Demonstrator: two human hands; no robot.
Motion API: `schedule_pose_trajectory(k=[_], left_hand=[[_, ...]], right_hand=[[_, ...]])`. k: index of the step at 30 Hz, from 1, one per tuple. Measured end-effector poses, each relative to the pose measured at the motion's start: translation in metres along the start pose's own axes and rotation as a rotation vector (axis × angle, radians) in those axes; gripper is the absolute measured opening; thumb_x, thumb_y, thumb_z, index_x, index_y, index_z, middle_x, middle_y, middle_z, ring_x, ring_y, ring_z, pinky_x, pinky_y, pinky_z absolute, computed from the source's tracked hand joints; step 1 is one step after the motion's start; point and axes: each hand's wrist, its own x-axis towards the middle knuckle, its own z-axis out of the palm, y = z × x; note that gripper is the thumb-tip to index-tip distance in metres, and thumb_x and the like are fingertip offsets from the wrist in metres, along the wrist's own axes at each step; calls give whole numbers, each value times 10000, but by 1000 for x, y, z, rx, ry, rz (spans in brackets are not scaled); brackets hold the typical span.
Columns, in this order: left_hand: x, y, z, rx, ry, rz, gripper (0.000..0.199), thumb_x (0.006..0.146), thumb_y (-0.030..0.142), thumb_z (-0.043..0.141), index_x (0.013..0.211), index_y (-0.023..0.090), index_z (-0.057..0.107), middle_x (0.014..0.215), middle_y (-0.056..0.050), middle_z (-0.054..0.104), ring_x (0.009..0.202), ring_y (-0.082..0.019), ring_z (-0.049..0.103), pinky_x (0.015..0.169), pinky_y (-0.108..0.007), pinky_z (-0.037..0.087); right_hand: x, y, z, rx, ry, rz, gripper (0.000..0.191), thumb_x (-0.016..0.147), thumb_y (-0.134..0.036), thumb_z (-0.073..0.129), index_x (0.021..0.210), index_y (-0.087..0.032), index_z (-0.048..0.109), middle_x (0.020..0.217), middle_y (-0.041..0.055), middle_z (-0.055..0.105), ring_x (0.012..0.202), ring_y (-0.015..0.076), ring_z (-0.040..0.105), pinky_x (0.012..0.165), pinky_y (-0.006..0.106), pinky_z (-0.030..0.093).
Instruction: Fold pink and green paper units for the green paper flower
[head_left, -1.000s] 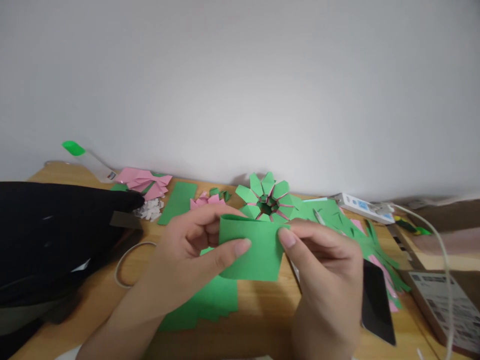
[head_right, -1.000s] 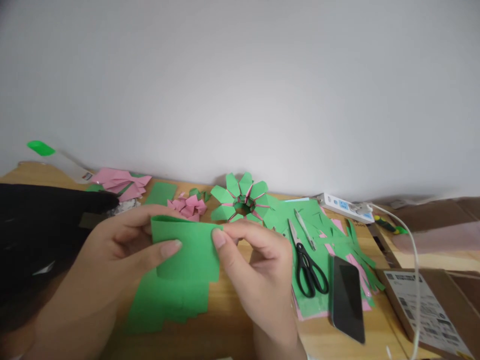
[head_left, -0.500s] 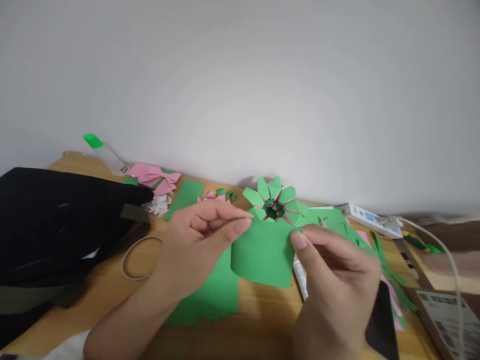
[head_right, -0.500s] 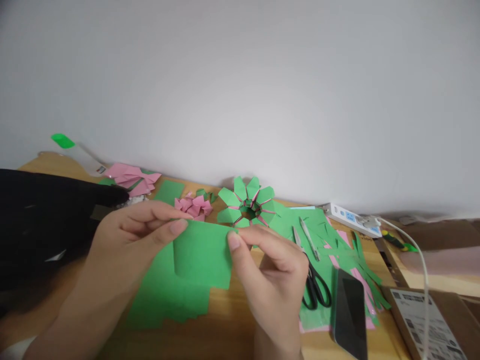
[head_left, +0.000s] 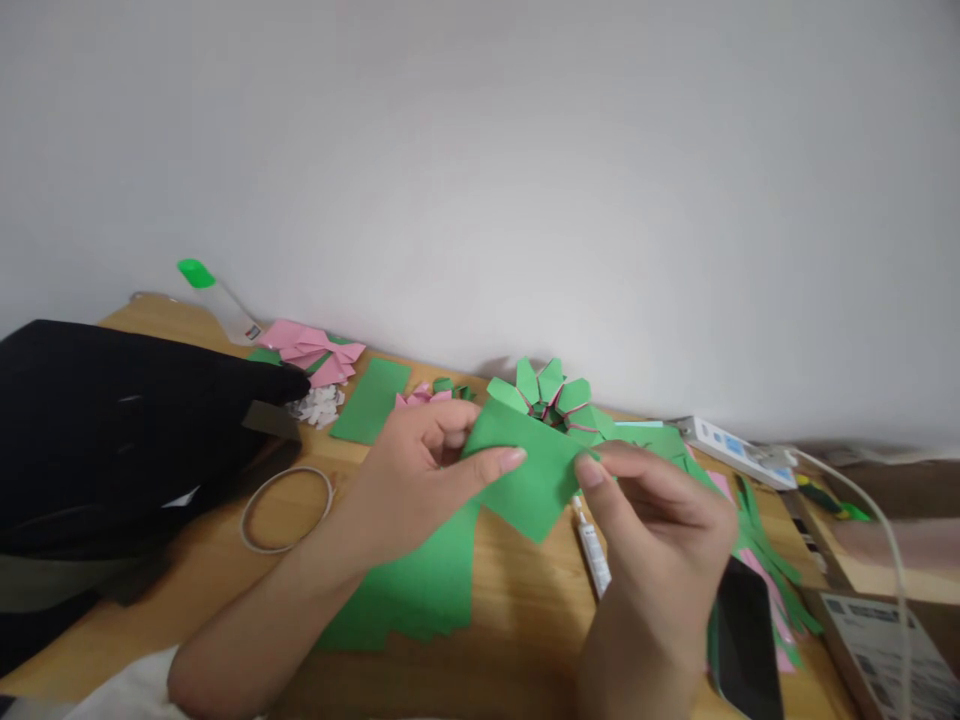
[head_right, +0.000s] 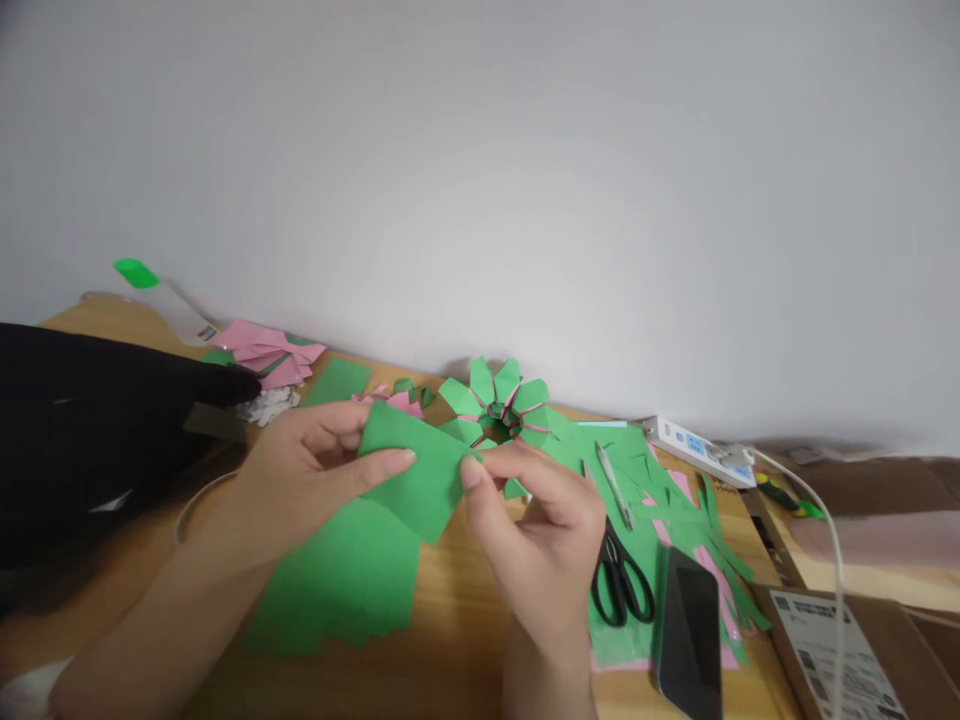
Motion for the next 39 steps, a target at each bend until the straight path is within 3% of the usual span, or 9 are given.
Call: schedule_pose_trajectory(k=[4,9,15,19,22,27,33,39], left_hand=[[5,3,-4,-127,90,8,126,697,280,780,695,185,698,632,24,684,535,-101,603,464,-160,488],[5,2,-5,-181,186,49,138,685,294,798,716,186,718,631,26,685,531,-92,589,428,-137,464],[3,5,-5,-149,174,135,39,728,211,766,712,204,731,665,38,707,574,-89,626,476,-133,486],[0,4,-4,-178,276,190,79,721,166,780,687,213,727,668,39,739,590,-90,664,518,-133,519],[-1,2,-3,-228,242,248,98,717,154,784,676,225,730,641,48,732,559,-77,655,486,-115,505],[-3,0,0,-301,131,252,131,701,144,784,783,245,766,735,34,759,651,-104,699,580,-158,564],[-2,-5,4,-294,268,329,125,697,121,792,717,237,750,663,39,739,544,-90,667,492,-145,548],[-9,-7,6,-221,299,459,136,777,135,758,780,271,752,665,69,719,517,-54,627,460,-115,501]], right_hand=[[4,1,-3,38,-89,-2,123,797,-132,720,791,-251,749,638,-25,690,579,134,606,542,266,480],[2,-2,2,71,-10,-93,182,790,-89,715,825,-263,755,650,-38,682,616,127,605,580,268,484],[0,-3,3,41,-7,-138,223,794,-67,701,862,-271,760,656,-31,682,635,139,603,591,294,477],[0,-6,3,-31,50,-221,162,796,-108,710,834,-260,750,663,-21,679,620,155,620,585,315,485],[0,-8,1,-80,91,-309,121,791,-128,717,816,-243,742,659,-19,678,600,164,636,573,322,491],[0,-10,-2,-104,75,-339,125,802,-117,702,816,-237,736,640,-23,671,579,161,645,568,322,494],[0,-12,-1,-104,65,-368,132,808,-115,686,820,-240,728,636,-21,663,578,168,642,560,334,491],[6,-6,-1,-61,41,-520,140,814,-125,652,852,-244,714,607,-16,634,547,163,612,541,341,501]])
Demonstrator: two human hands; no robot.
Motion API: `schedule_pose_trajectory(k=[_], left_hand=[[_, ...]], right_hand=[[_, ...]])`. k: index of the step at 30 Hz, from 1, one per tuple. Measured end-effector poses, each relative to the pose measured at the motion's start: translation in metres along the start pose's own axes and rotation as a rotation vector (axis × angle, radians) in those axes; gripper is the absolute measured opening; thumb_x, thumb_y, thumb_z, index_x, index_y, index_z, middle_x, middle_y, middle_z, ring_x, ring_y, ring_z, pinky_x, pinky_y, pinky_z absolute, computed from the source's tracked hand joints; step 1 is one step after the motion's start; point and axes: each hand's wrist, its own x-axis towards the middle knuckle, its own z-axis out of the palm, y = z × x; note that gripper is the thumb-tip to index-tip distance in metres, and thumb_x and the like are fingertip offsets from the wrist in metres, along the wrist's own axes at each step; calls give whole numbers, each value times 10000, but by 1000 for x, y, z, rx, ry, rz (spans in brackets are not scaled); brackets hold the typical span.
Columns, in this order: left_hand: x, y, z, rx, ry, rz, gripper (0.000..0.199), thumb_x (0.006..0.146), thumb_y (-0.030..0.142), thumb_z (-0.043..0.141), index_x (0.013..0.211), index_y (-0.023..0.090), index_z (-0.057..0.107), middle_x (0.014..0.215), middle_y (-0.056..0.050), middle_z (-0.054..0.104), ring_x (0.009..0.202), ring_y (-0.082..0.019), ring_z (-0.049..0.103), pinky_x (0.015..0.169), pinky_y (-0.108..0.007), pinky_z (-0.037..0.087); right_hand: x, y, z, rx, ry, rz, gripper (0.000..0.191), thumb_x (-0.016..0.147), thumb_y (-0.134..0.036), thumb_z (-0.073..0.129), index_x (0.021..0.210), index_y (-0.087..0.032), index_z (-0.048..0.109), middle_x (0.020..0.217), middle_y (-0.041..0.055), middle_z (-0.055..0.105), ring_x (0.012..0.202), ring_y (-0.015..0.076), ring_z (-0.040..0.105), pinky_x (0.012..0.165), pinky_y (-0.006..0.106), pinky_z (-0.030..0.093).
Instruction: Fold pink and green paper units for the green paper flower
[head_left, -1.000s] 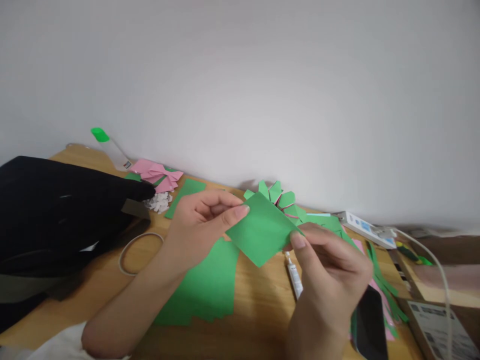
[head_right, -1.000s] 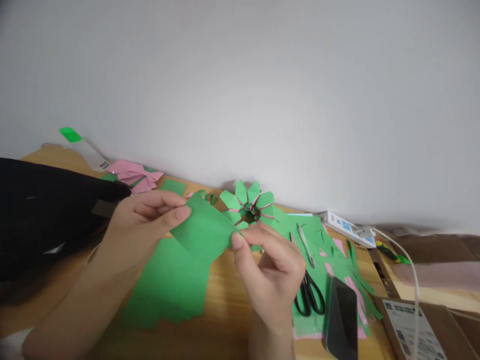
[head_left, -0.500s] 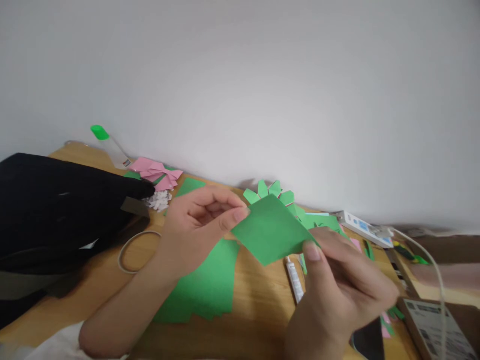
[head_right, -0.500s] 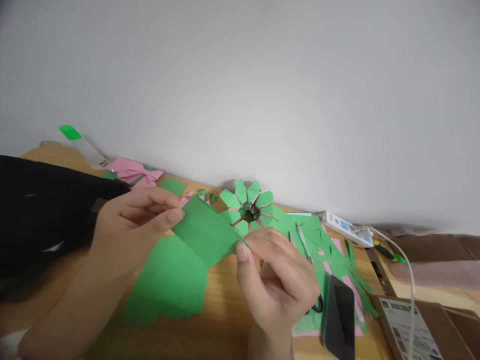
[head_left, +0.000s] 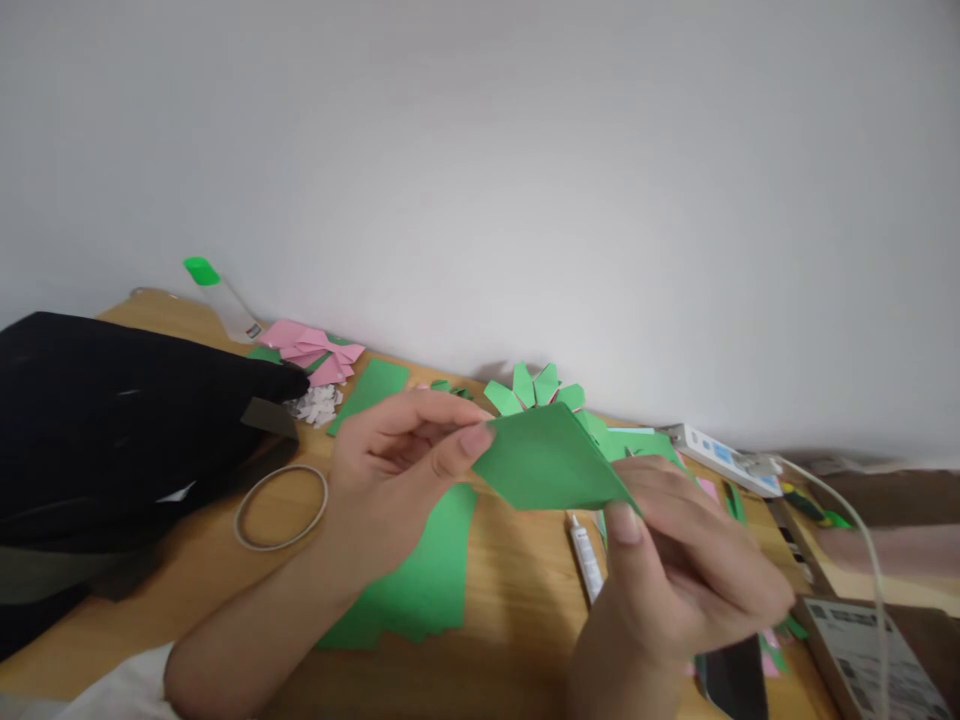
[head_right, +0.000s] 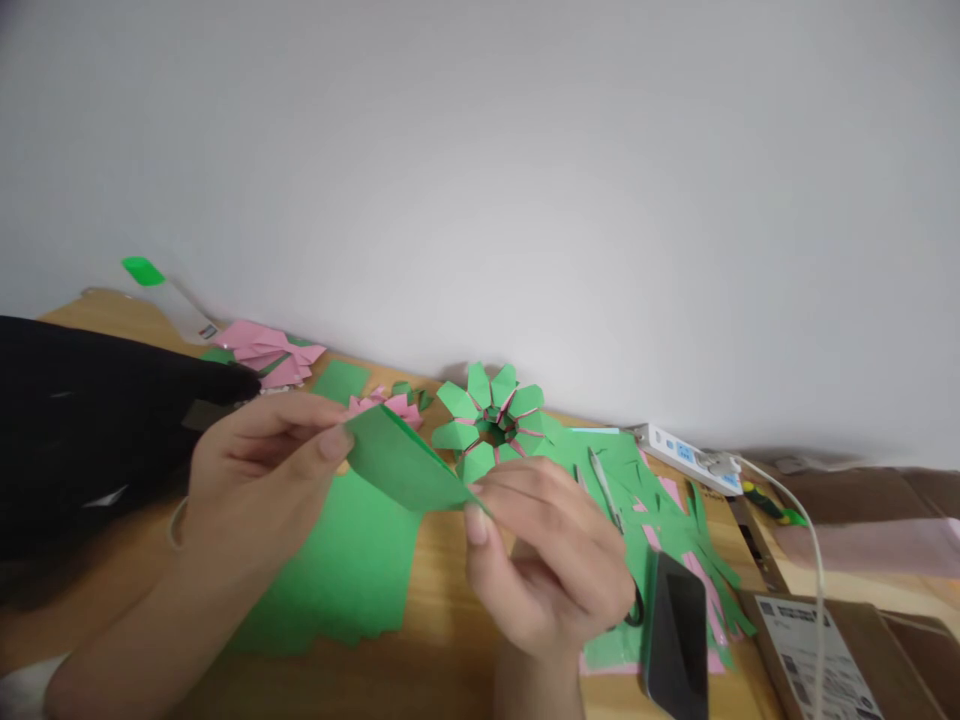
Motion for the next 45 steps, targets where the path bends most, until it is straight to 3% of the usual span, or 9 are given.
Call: schedule_pose_trajectory(k=[3,6,10,16,25,31,34,37,45], left_hand=[[0,4,-5,188,-31,114,158,799,117,732,815,274,745,716,62,741,589,-83,668,503,-158,517],[4,8,-11,442,-177,246,139,833,119,702,831,256,724,743,72,749,628,-79,666,564,-174,507],[7,11,-9,599,-417,316,145,856,77,654,791,206,671,721,96,722,626,-41,634,602,-132,472],[3,10,-3,696,-591,308,182,895,89,577,776,190,670,668,79,701,579,-56,609,562,-164,427],[2,8,-5,763,-571,386,165,902,95,578,794,185,665,677,86,692,594,-49,607,591,-151,414],[4,7,-9,721,-500,381,143,875,96,618,802,213,653,690,93,710,593,-54,622,594,-149,439],[4,9,-5,692,-568,328,161,884,126,590,785,230,662,681,87,723,579,-76,635,572,-172,451],[2,12,-1,664,-595,268,177,884,145,567,780,237,677,684,76,734,586,-97,650,579,-193,466],[2,14,-3,598,-576,278,160,875,121,590,796,225,682,688,56,733,591,-100,652,571,-194,478]], right_hand=[[6,7,-6,110,-168,-18,184,784,-72,635,861,-223,706,628,-10,631,560,154,605,549,333,507],[11,11,-13,116,-415,137,248,797,-64,633,964,-237,698,763,2,688,703,158,651,657,329,533],[10,6,-14,44,-438,240,272,820,-107,667,1048,-255,674,917,-5,728,872,144,669,800,298,526],[9,-2,-7,0,-445,210,136,817,-90,683,862,-218,678,747,-28,710,725,112,668,705,259,529],[15,-2,-20,-109,-400,118,149,772,-84,709,787,-232,703,658,-44,715,607,117,661,605,263,529],[14,-4,-37,-126,-216,274,192,777,-107,725,865,-276,746,719,-32,739,632,139,678,583,274,546],[13,-7,-29,-39,-323,260,199,778,-126,745,921,-265,734,787,-17,761,701,158,700,633,299,567],[13,-11,-19,-31,-404,217,170,800,-75,711,842,-240,710,715,-34,740,630,125,667,584,276,536],[11,-15,-21,-57,-366,180,182,796,-57,707,839,-233,692,679,-39,711,611,119,642,567,275,504]])
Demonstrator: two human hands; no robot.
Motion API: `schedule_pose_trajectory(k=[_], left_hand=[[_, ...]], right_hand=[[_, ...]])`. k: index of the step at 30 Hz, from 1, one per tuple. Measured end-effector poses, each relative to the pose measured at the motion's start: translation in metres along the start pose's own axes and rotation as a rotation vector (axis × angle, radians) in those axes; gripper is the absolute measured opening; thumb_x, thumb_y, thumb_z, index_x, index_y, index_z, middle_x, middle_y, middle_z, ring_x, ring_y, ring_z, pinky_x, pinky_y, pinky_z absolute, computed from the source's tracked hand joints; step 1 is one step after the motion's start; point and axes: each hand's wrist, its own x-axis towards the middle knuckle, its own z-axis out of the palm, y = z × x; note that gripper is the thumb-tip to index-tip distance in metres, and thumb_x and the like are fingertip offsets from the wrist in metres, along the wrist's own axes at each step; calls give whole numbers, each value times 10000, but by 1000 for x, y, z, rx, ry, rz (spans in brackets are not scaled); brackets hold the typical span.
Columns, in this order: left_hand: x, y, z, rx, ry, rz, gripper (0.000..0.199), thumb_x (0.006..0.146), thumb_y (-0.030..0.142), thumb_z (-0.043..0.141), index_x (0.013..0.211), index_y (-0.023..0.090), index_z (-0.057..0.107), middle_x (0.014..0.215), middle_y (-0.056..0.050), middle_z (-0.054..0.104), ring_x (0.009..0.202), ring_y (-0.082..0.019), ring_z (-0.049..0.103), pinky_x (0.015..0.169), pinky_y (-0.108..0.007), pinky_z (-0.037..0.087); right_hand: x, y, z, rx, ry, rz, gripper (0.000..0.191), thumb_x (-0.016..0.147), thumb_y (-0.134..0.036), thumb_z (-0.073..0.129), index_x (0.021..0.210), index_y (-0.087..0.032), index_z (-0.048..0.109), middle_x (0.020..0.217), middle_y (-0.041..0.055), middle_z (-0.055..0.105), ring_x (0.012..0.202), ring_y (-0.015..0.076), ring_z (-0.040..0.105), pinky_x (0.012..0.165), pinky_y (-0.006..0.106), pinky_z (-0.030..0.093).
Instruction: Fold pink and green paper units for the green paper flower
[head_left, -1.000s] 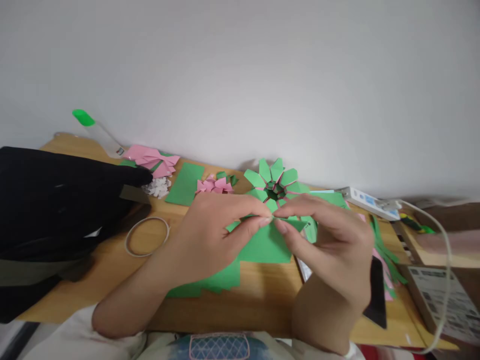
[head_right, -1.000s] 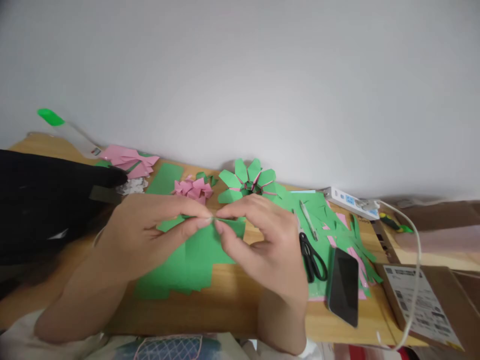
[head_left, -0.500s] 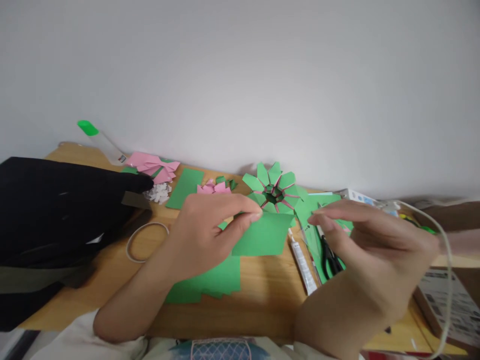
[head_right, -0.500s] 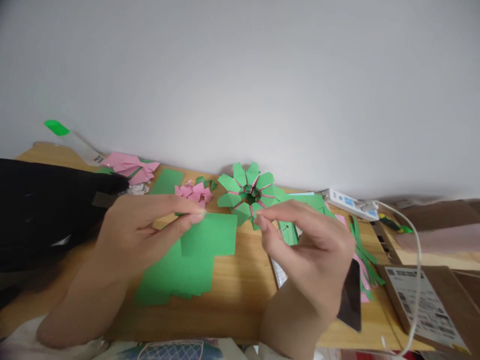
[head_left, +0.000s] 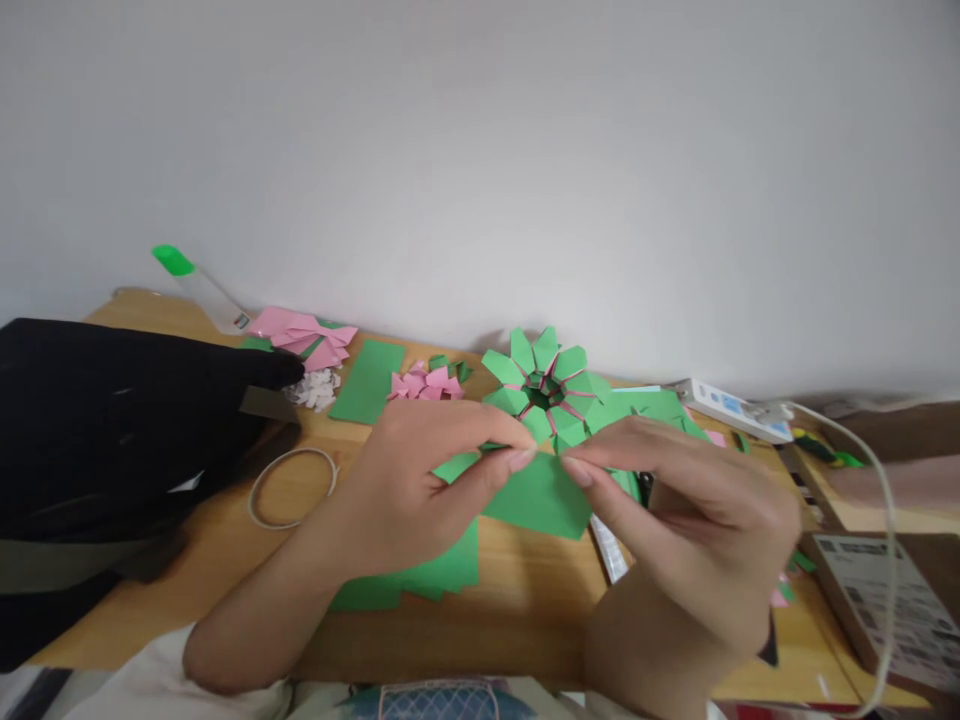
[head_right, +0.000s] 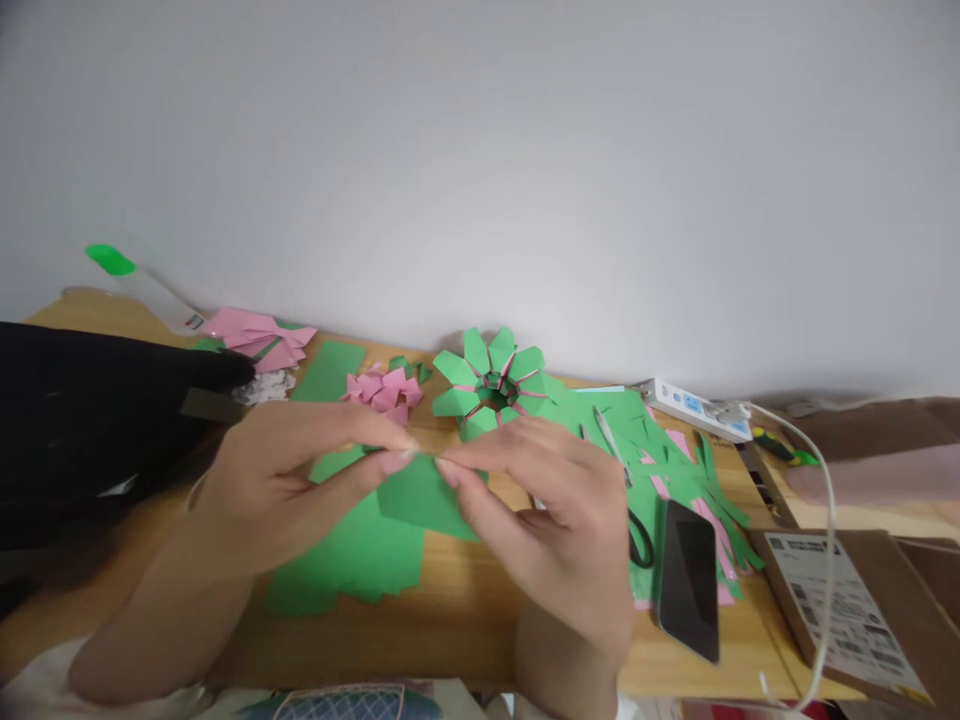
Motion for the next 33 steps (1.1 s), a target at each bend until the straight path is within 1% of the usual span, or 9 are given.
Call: schedule_pose_trajectory(k=[4,10,14,17,22,25,28,30,33], left_hand=[[-3,-6,-6,42,75,36,155,883,130,618,807,245,689,690,47,735,610,-114,668,565,-207,490],[-2,-12,-8,-127,330,-194,138,883,167,663,841,287,717,760,63,756,681,-123,707,630,-223,557],[-2,-10,-1,-367,155,-343,121,873,291,676,968,233,722,790,4,775,691,-141,728,591,-214,573],[-1,-8,8,-467,62,-453,324,791,287,734,1095,207,658,692,10,742,610,-159,705,504,-219,537],[4,-9,18,-639,297,-511,226,811,241,699,1012,227,597,655,41,727,556,-138,684,488,-210,525],[5,-13,17,-622,361,-504,278,826,218,692,1064,242,551,640,61,709,540,-122,671,496,-201,518],[2,-19,15,-426,386,-375,537,812,175,702,1286,290,479,985,-4,747,939,-171,715,785,-284,583],[0,-20,12,-220,341,-245,566,811,152,693,1320,324,514,1352,-44,611,1264,-217,566,995,-357,516],[-1,-16,6,-85,109,-181,365,841,202,671,1191,308,664,1376,-42,608,1284,-264,552,1045,-416,493]], right_hand=[[-4,4,-7,-32,32,27,182,795,-80,720,824,-259,715,670,-46,715,597,120,643,541,262,503],[-8,15,-7,37,282,241,157,782,-119,757,817,-273,752,713,-23,742,622,135,664,565,258,537],[-3,22,8,185,337,351,71,793,-180,757,779,-249,752,672,-14,728,591,126,647,523,233,532],[2,24,19,244,297,404,22,809,-217,743,799,-231,757,696,2,727,587,116,627,518,223,522],[3,23,23,404,140,466,327,801,-270,751,1123,-266,695,726,-18,688,615,112,618,558,230,532],[1,23,20,427,-18,432,102,818,-254,731,916,-228,727,722,-4,689,652,124,627,610,256,531],[2,22,16,350,-108,373,131,850,-241,690,728,-195,703,685,11,682,653,132,619,602,258,504],[4,20,14,292,-141,338,155,830,-236,704,684,-187,684,645,4,665,618,128,596,579,255,486],[8,17,13,253,-153,311,215,797,-237,727,610,-188,632,555,-29,592,538,106,530,526,236,449]])
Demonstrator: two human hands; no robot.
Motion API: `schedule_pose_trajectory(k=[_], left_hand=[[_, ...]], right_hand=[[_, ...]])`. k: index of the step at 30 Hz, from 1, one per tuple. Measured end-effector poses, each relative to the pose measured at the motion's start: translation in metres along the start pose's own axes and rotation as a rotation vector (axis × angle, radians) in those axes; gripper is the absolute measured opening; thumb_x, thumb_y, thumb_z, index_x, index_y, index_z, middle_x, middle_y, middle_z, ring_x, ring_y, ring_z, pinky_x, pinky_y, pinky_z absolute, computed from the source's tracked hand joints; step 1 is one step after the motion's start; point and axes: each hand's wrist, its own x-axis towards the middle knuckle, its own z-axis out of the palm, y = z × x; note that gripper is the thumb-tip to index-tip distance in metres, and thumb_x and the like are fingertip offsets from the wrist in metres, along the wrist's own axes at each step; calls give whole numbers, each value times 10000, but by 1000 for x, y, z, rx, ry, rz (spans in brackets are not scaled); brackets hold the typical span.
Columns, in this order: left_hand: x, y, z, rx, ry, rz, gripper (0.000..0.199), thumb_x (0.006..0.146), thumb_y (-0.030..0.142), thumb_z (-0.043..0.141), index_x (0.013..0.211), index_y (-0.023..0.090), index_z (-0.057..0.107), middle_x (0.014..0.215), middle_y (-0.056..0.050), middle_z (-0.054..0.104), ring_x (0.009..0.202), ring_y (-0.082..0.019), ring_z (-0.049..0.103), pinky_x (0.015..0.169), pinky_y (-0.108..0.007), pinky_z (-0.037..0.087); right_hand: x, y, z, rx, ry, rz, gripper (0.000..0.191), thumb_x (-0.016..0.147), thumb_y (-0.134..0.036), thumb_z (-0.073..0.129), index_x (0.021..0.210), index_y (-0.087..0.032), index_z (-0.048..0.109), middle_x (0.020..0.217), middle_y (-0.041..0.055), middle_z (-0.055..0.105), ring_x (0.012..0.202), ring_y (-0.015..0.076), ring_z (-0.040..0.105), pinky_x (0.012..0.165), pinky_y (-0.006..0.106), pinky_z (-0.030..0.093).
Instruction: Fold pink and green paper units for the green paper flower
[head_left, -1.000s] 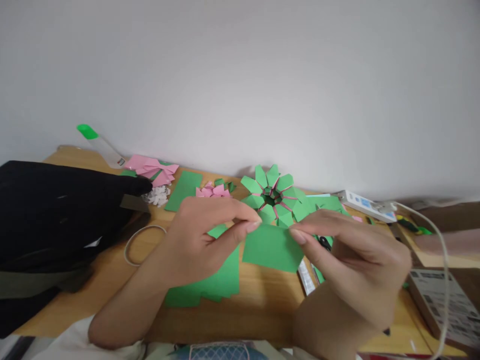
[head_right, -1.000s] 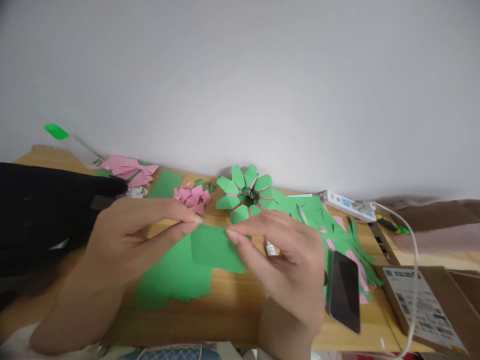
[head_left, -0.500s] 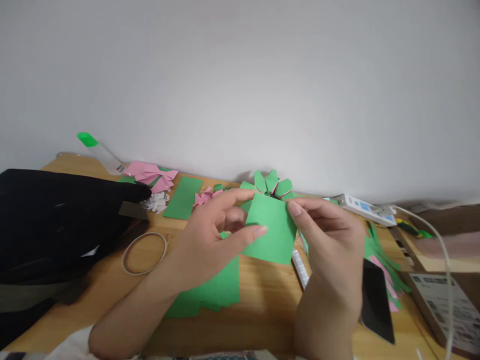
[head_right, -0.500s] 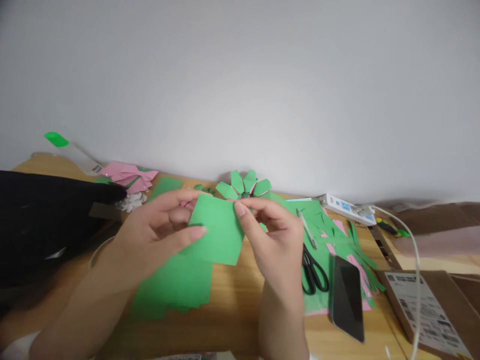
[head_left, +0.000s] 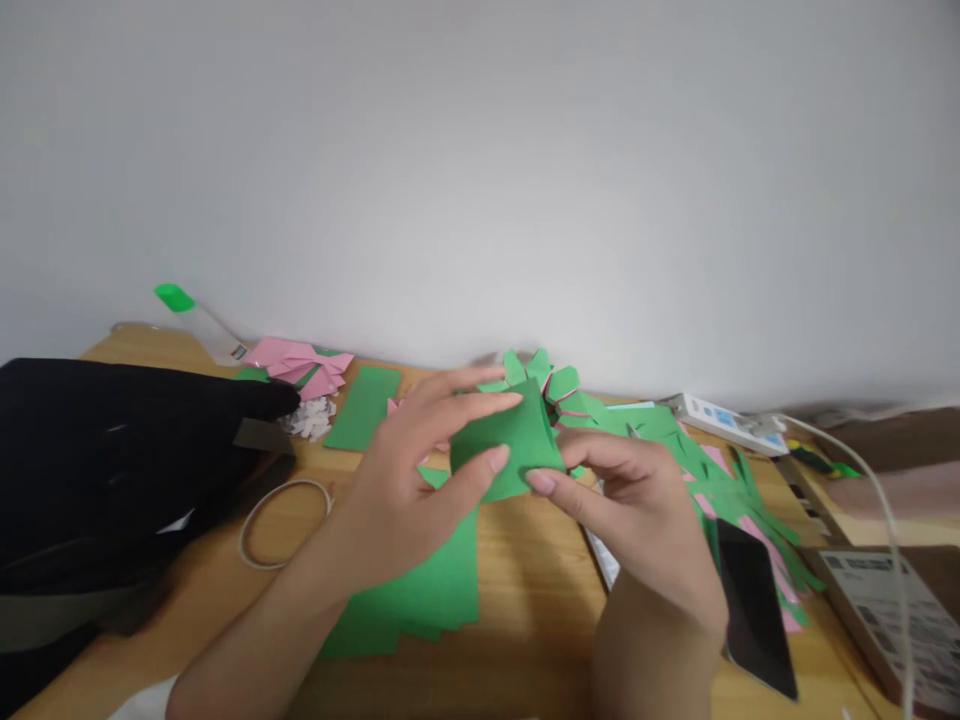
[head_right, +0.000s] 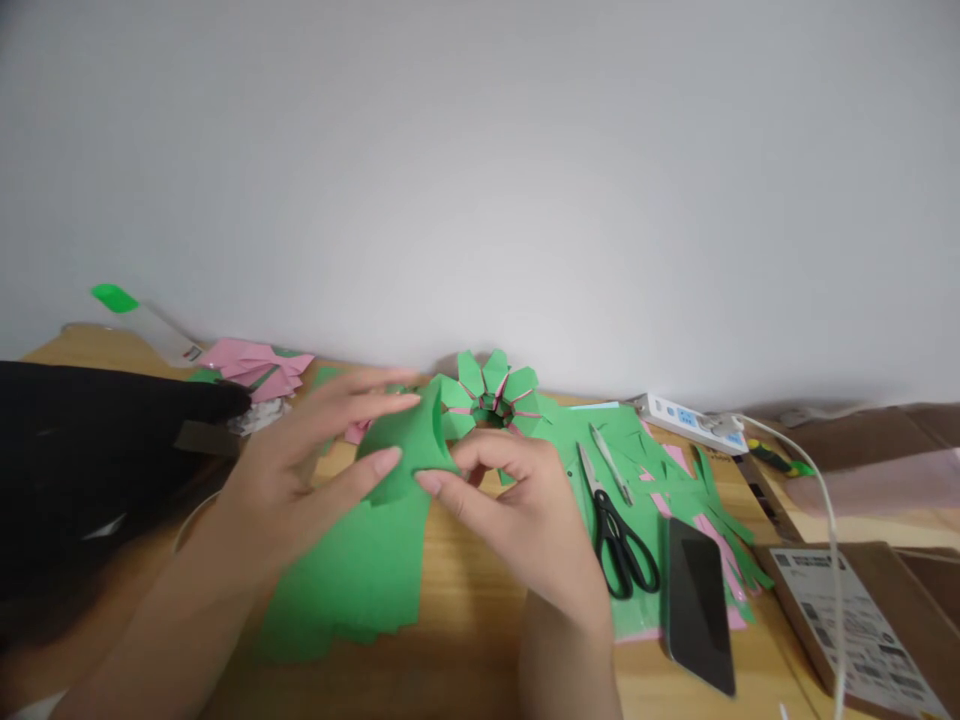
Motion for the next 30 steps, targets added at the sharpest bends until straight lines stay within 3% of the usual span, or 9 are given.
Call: schedule_pose_trajectory(k=[2,4,6,11,17,20,23,25,30], left_hand=[[0,3,-2,-58,-98,-44,428,807,283,733,1227,310,657,1264,-44,690,1185,-273,630,1000,-413,536],[0,5,-1,-149,-121,-106,525,754,310,788,1257,317,641,1217,-34,717,1130,-266,666,931,-370,581],[1,4,0,-228,-117,-156,500,741,285,798,1221,314,665,1193,-25,727,1096,-246,684,860,-317,604],[3,2,-1,-327,-1,-209,345,719,242,808,1054,275,734,1031,-18,767,974,-215,718,821,-288,600],[5,4,-3,-563,86,-278,140,769,164,759,881,242,728,828,14,769,730,-132,713,640,-196,586],[3,5,-1,-572,113,-283,147,758,158,768,872,245,734,818,28,767,719,-122,707,631,-183,578],[-2,7,4,-488,131,-319,132,768,203,777,892,235,747,836,12,769,743,-136,711,639,-193,575],[-5,8,8,-424,133,-334,137,781,221,771,916,238,752,840,11,769,746,-137,711,657,-197,573],[-11,11,12,-447,75,-347,169,805,219,753,967,267,750,855,30,771,753,-123,713,658,-170,568]], right_hand=[[1,-2,0,11,17,-15,262,777,-247,744,573,-193,589,530,-42,554,520,98,507,507,226,435],[1,-2,1,25,40,-30,294,759,-247,762,555,-194,556,529,-47,542,514,94,496,496,219,425],[1,-2,1,33,66,-46,319,743,-241,780,548,-193,532,529,-53,526,506,88,477,481,214,404],[0,-2,-3,-4,39,-133,357,741,-242,801,550,-188,505,524,-65,499,512,79,447,493,217,384],[-3,-2,-14,-103,-32,-182,313,788,-205,752,581,-189,519,525,-67,521,492,70,457,493,219,387],[-6,-3,-15,-127,-4,-157,232,815,-190,714,632,-197,570,566,-59,564,529,79,512,524,220,428],[-10,-8,-9,-171,88,-105,38,829,-200,701,832,-223,671,741,-28,683,699,112,627,644,231,503],[-12,-12,-3,-191,167,-58,102,839,-216,701,936,-247,691,844,-17,724,798,126,662,705,234,524],[-16,-18,6,-127,237,-9,70,832,-205,713,872,-261,704,816,-33,744,767,126,683,679,229,541]])
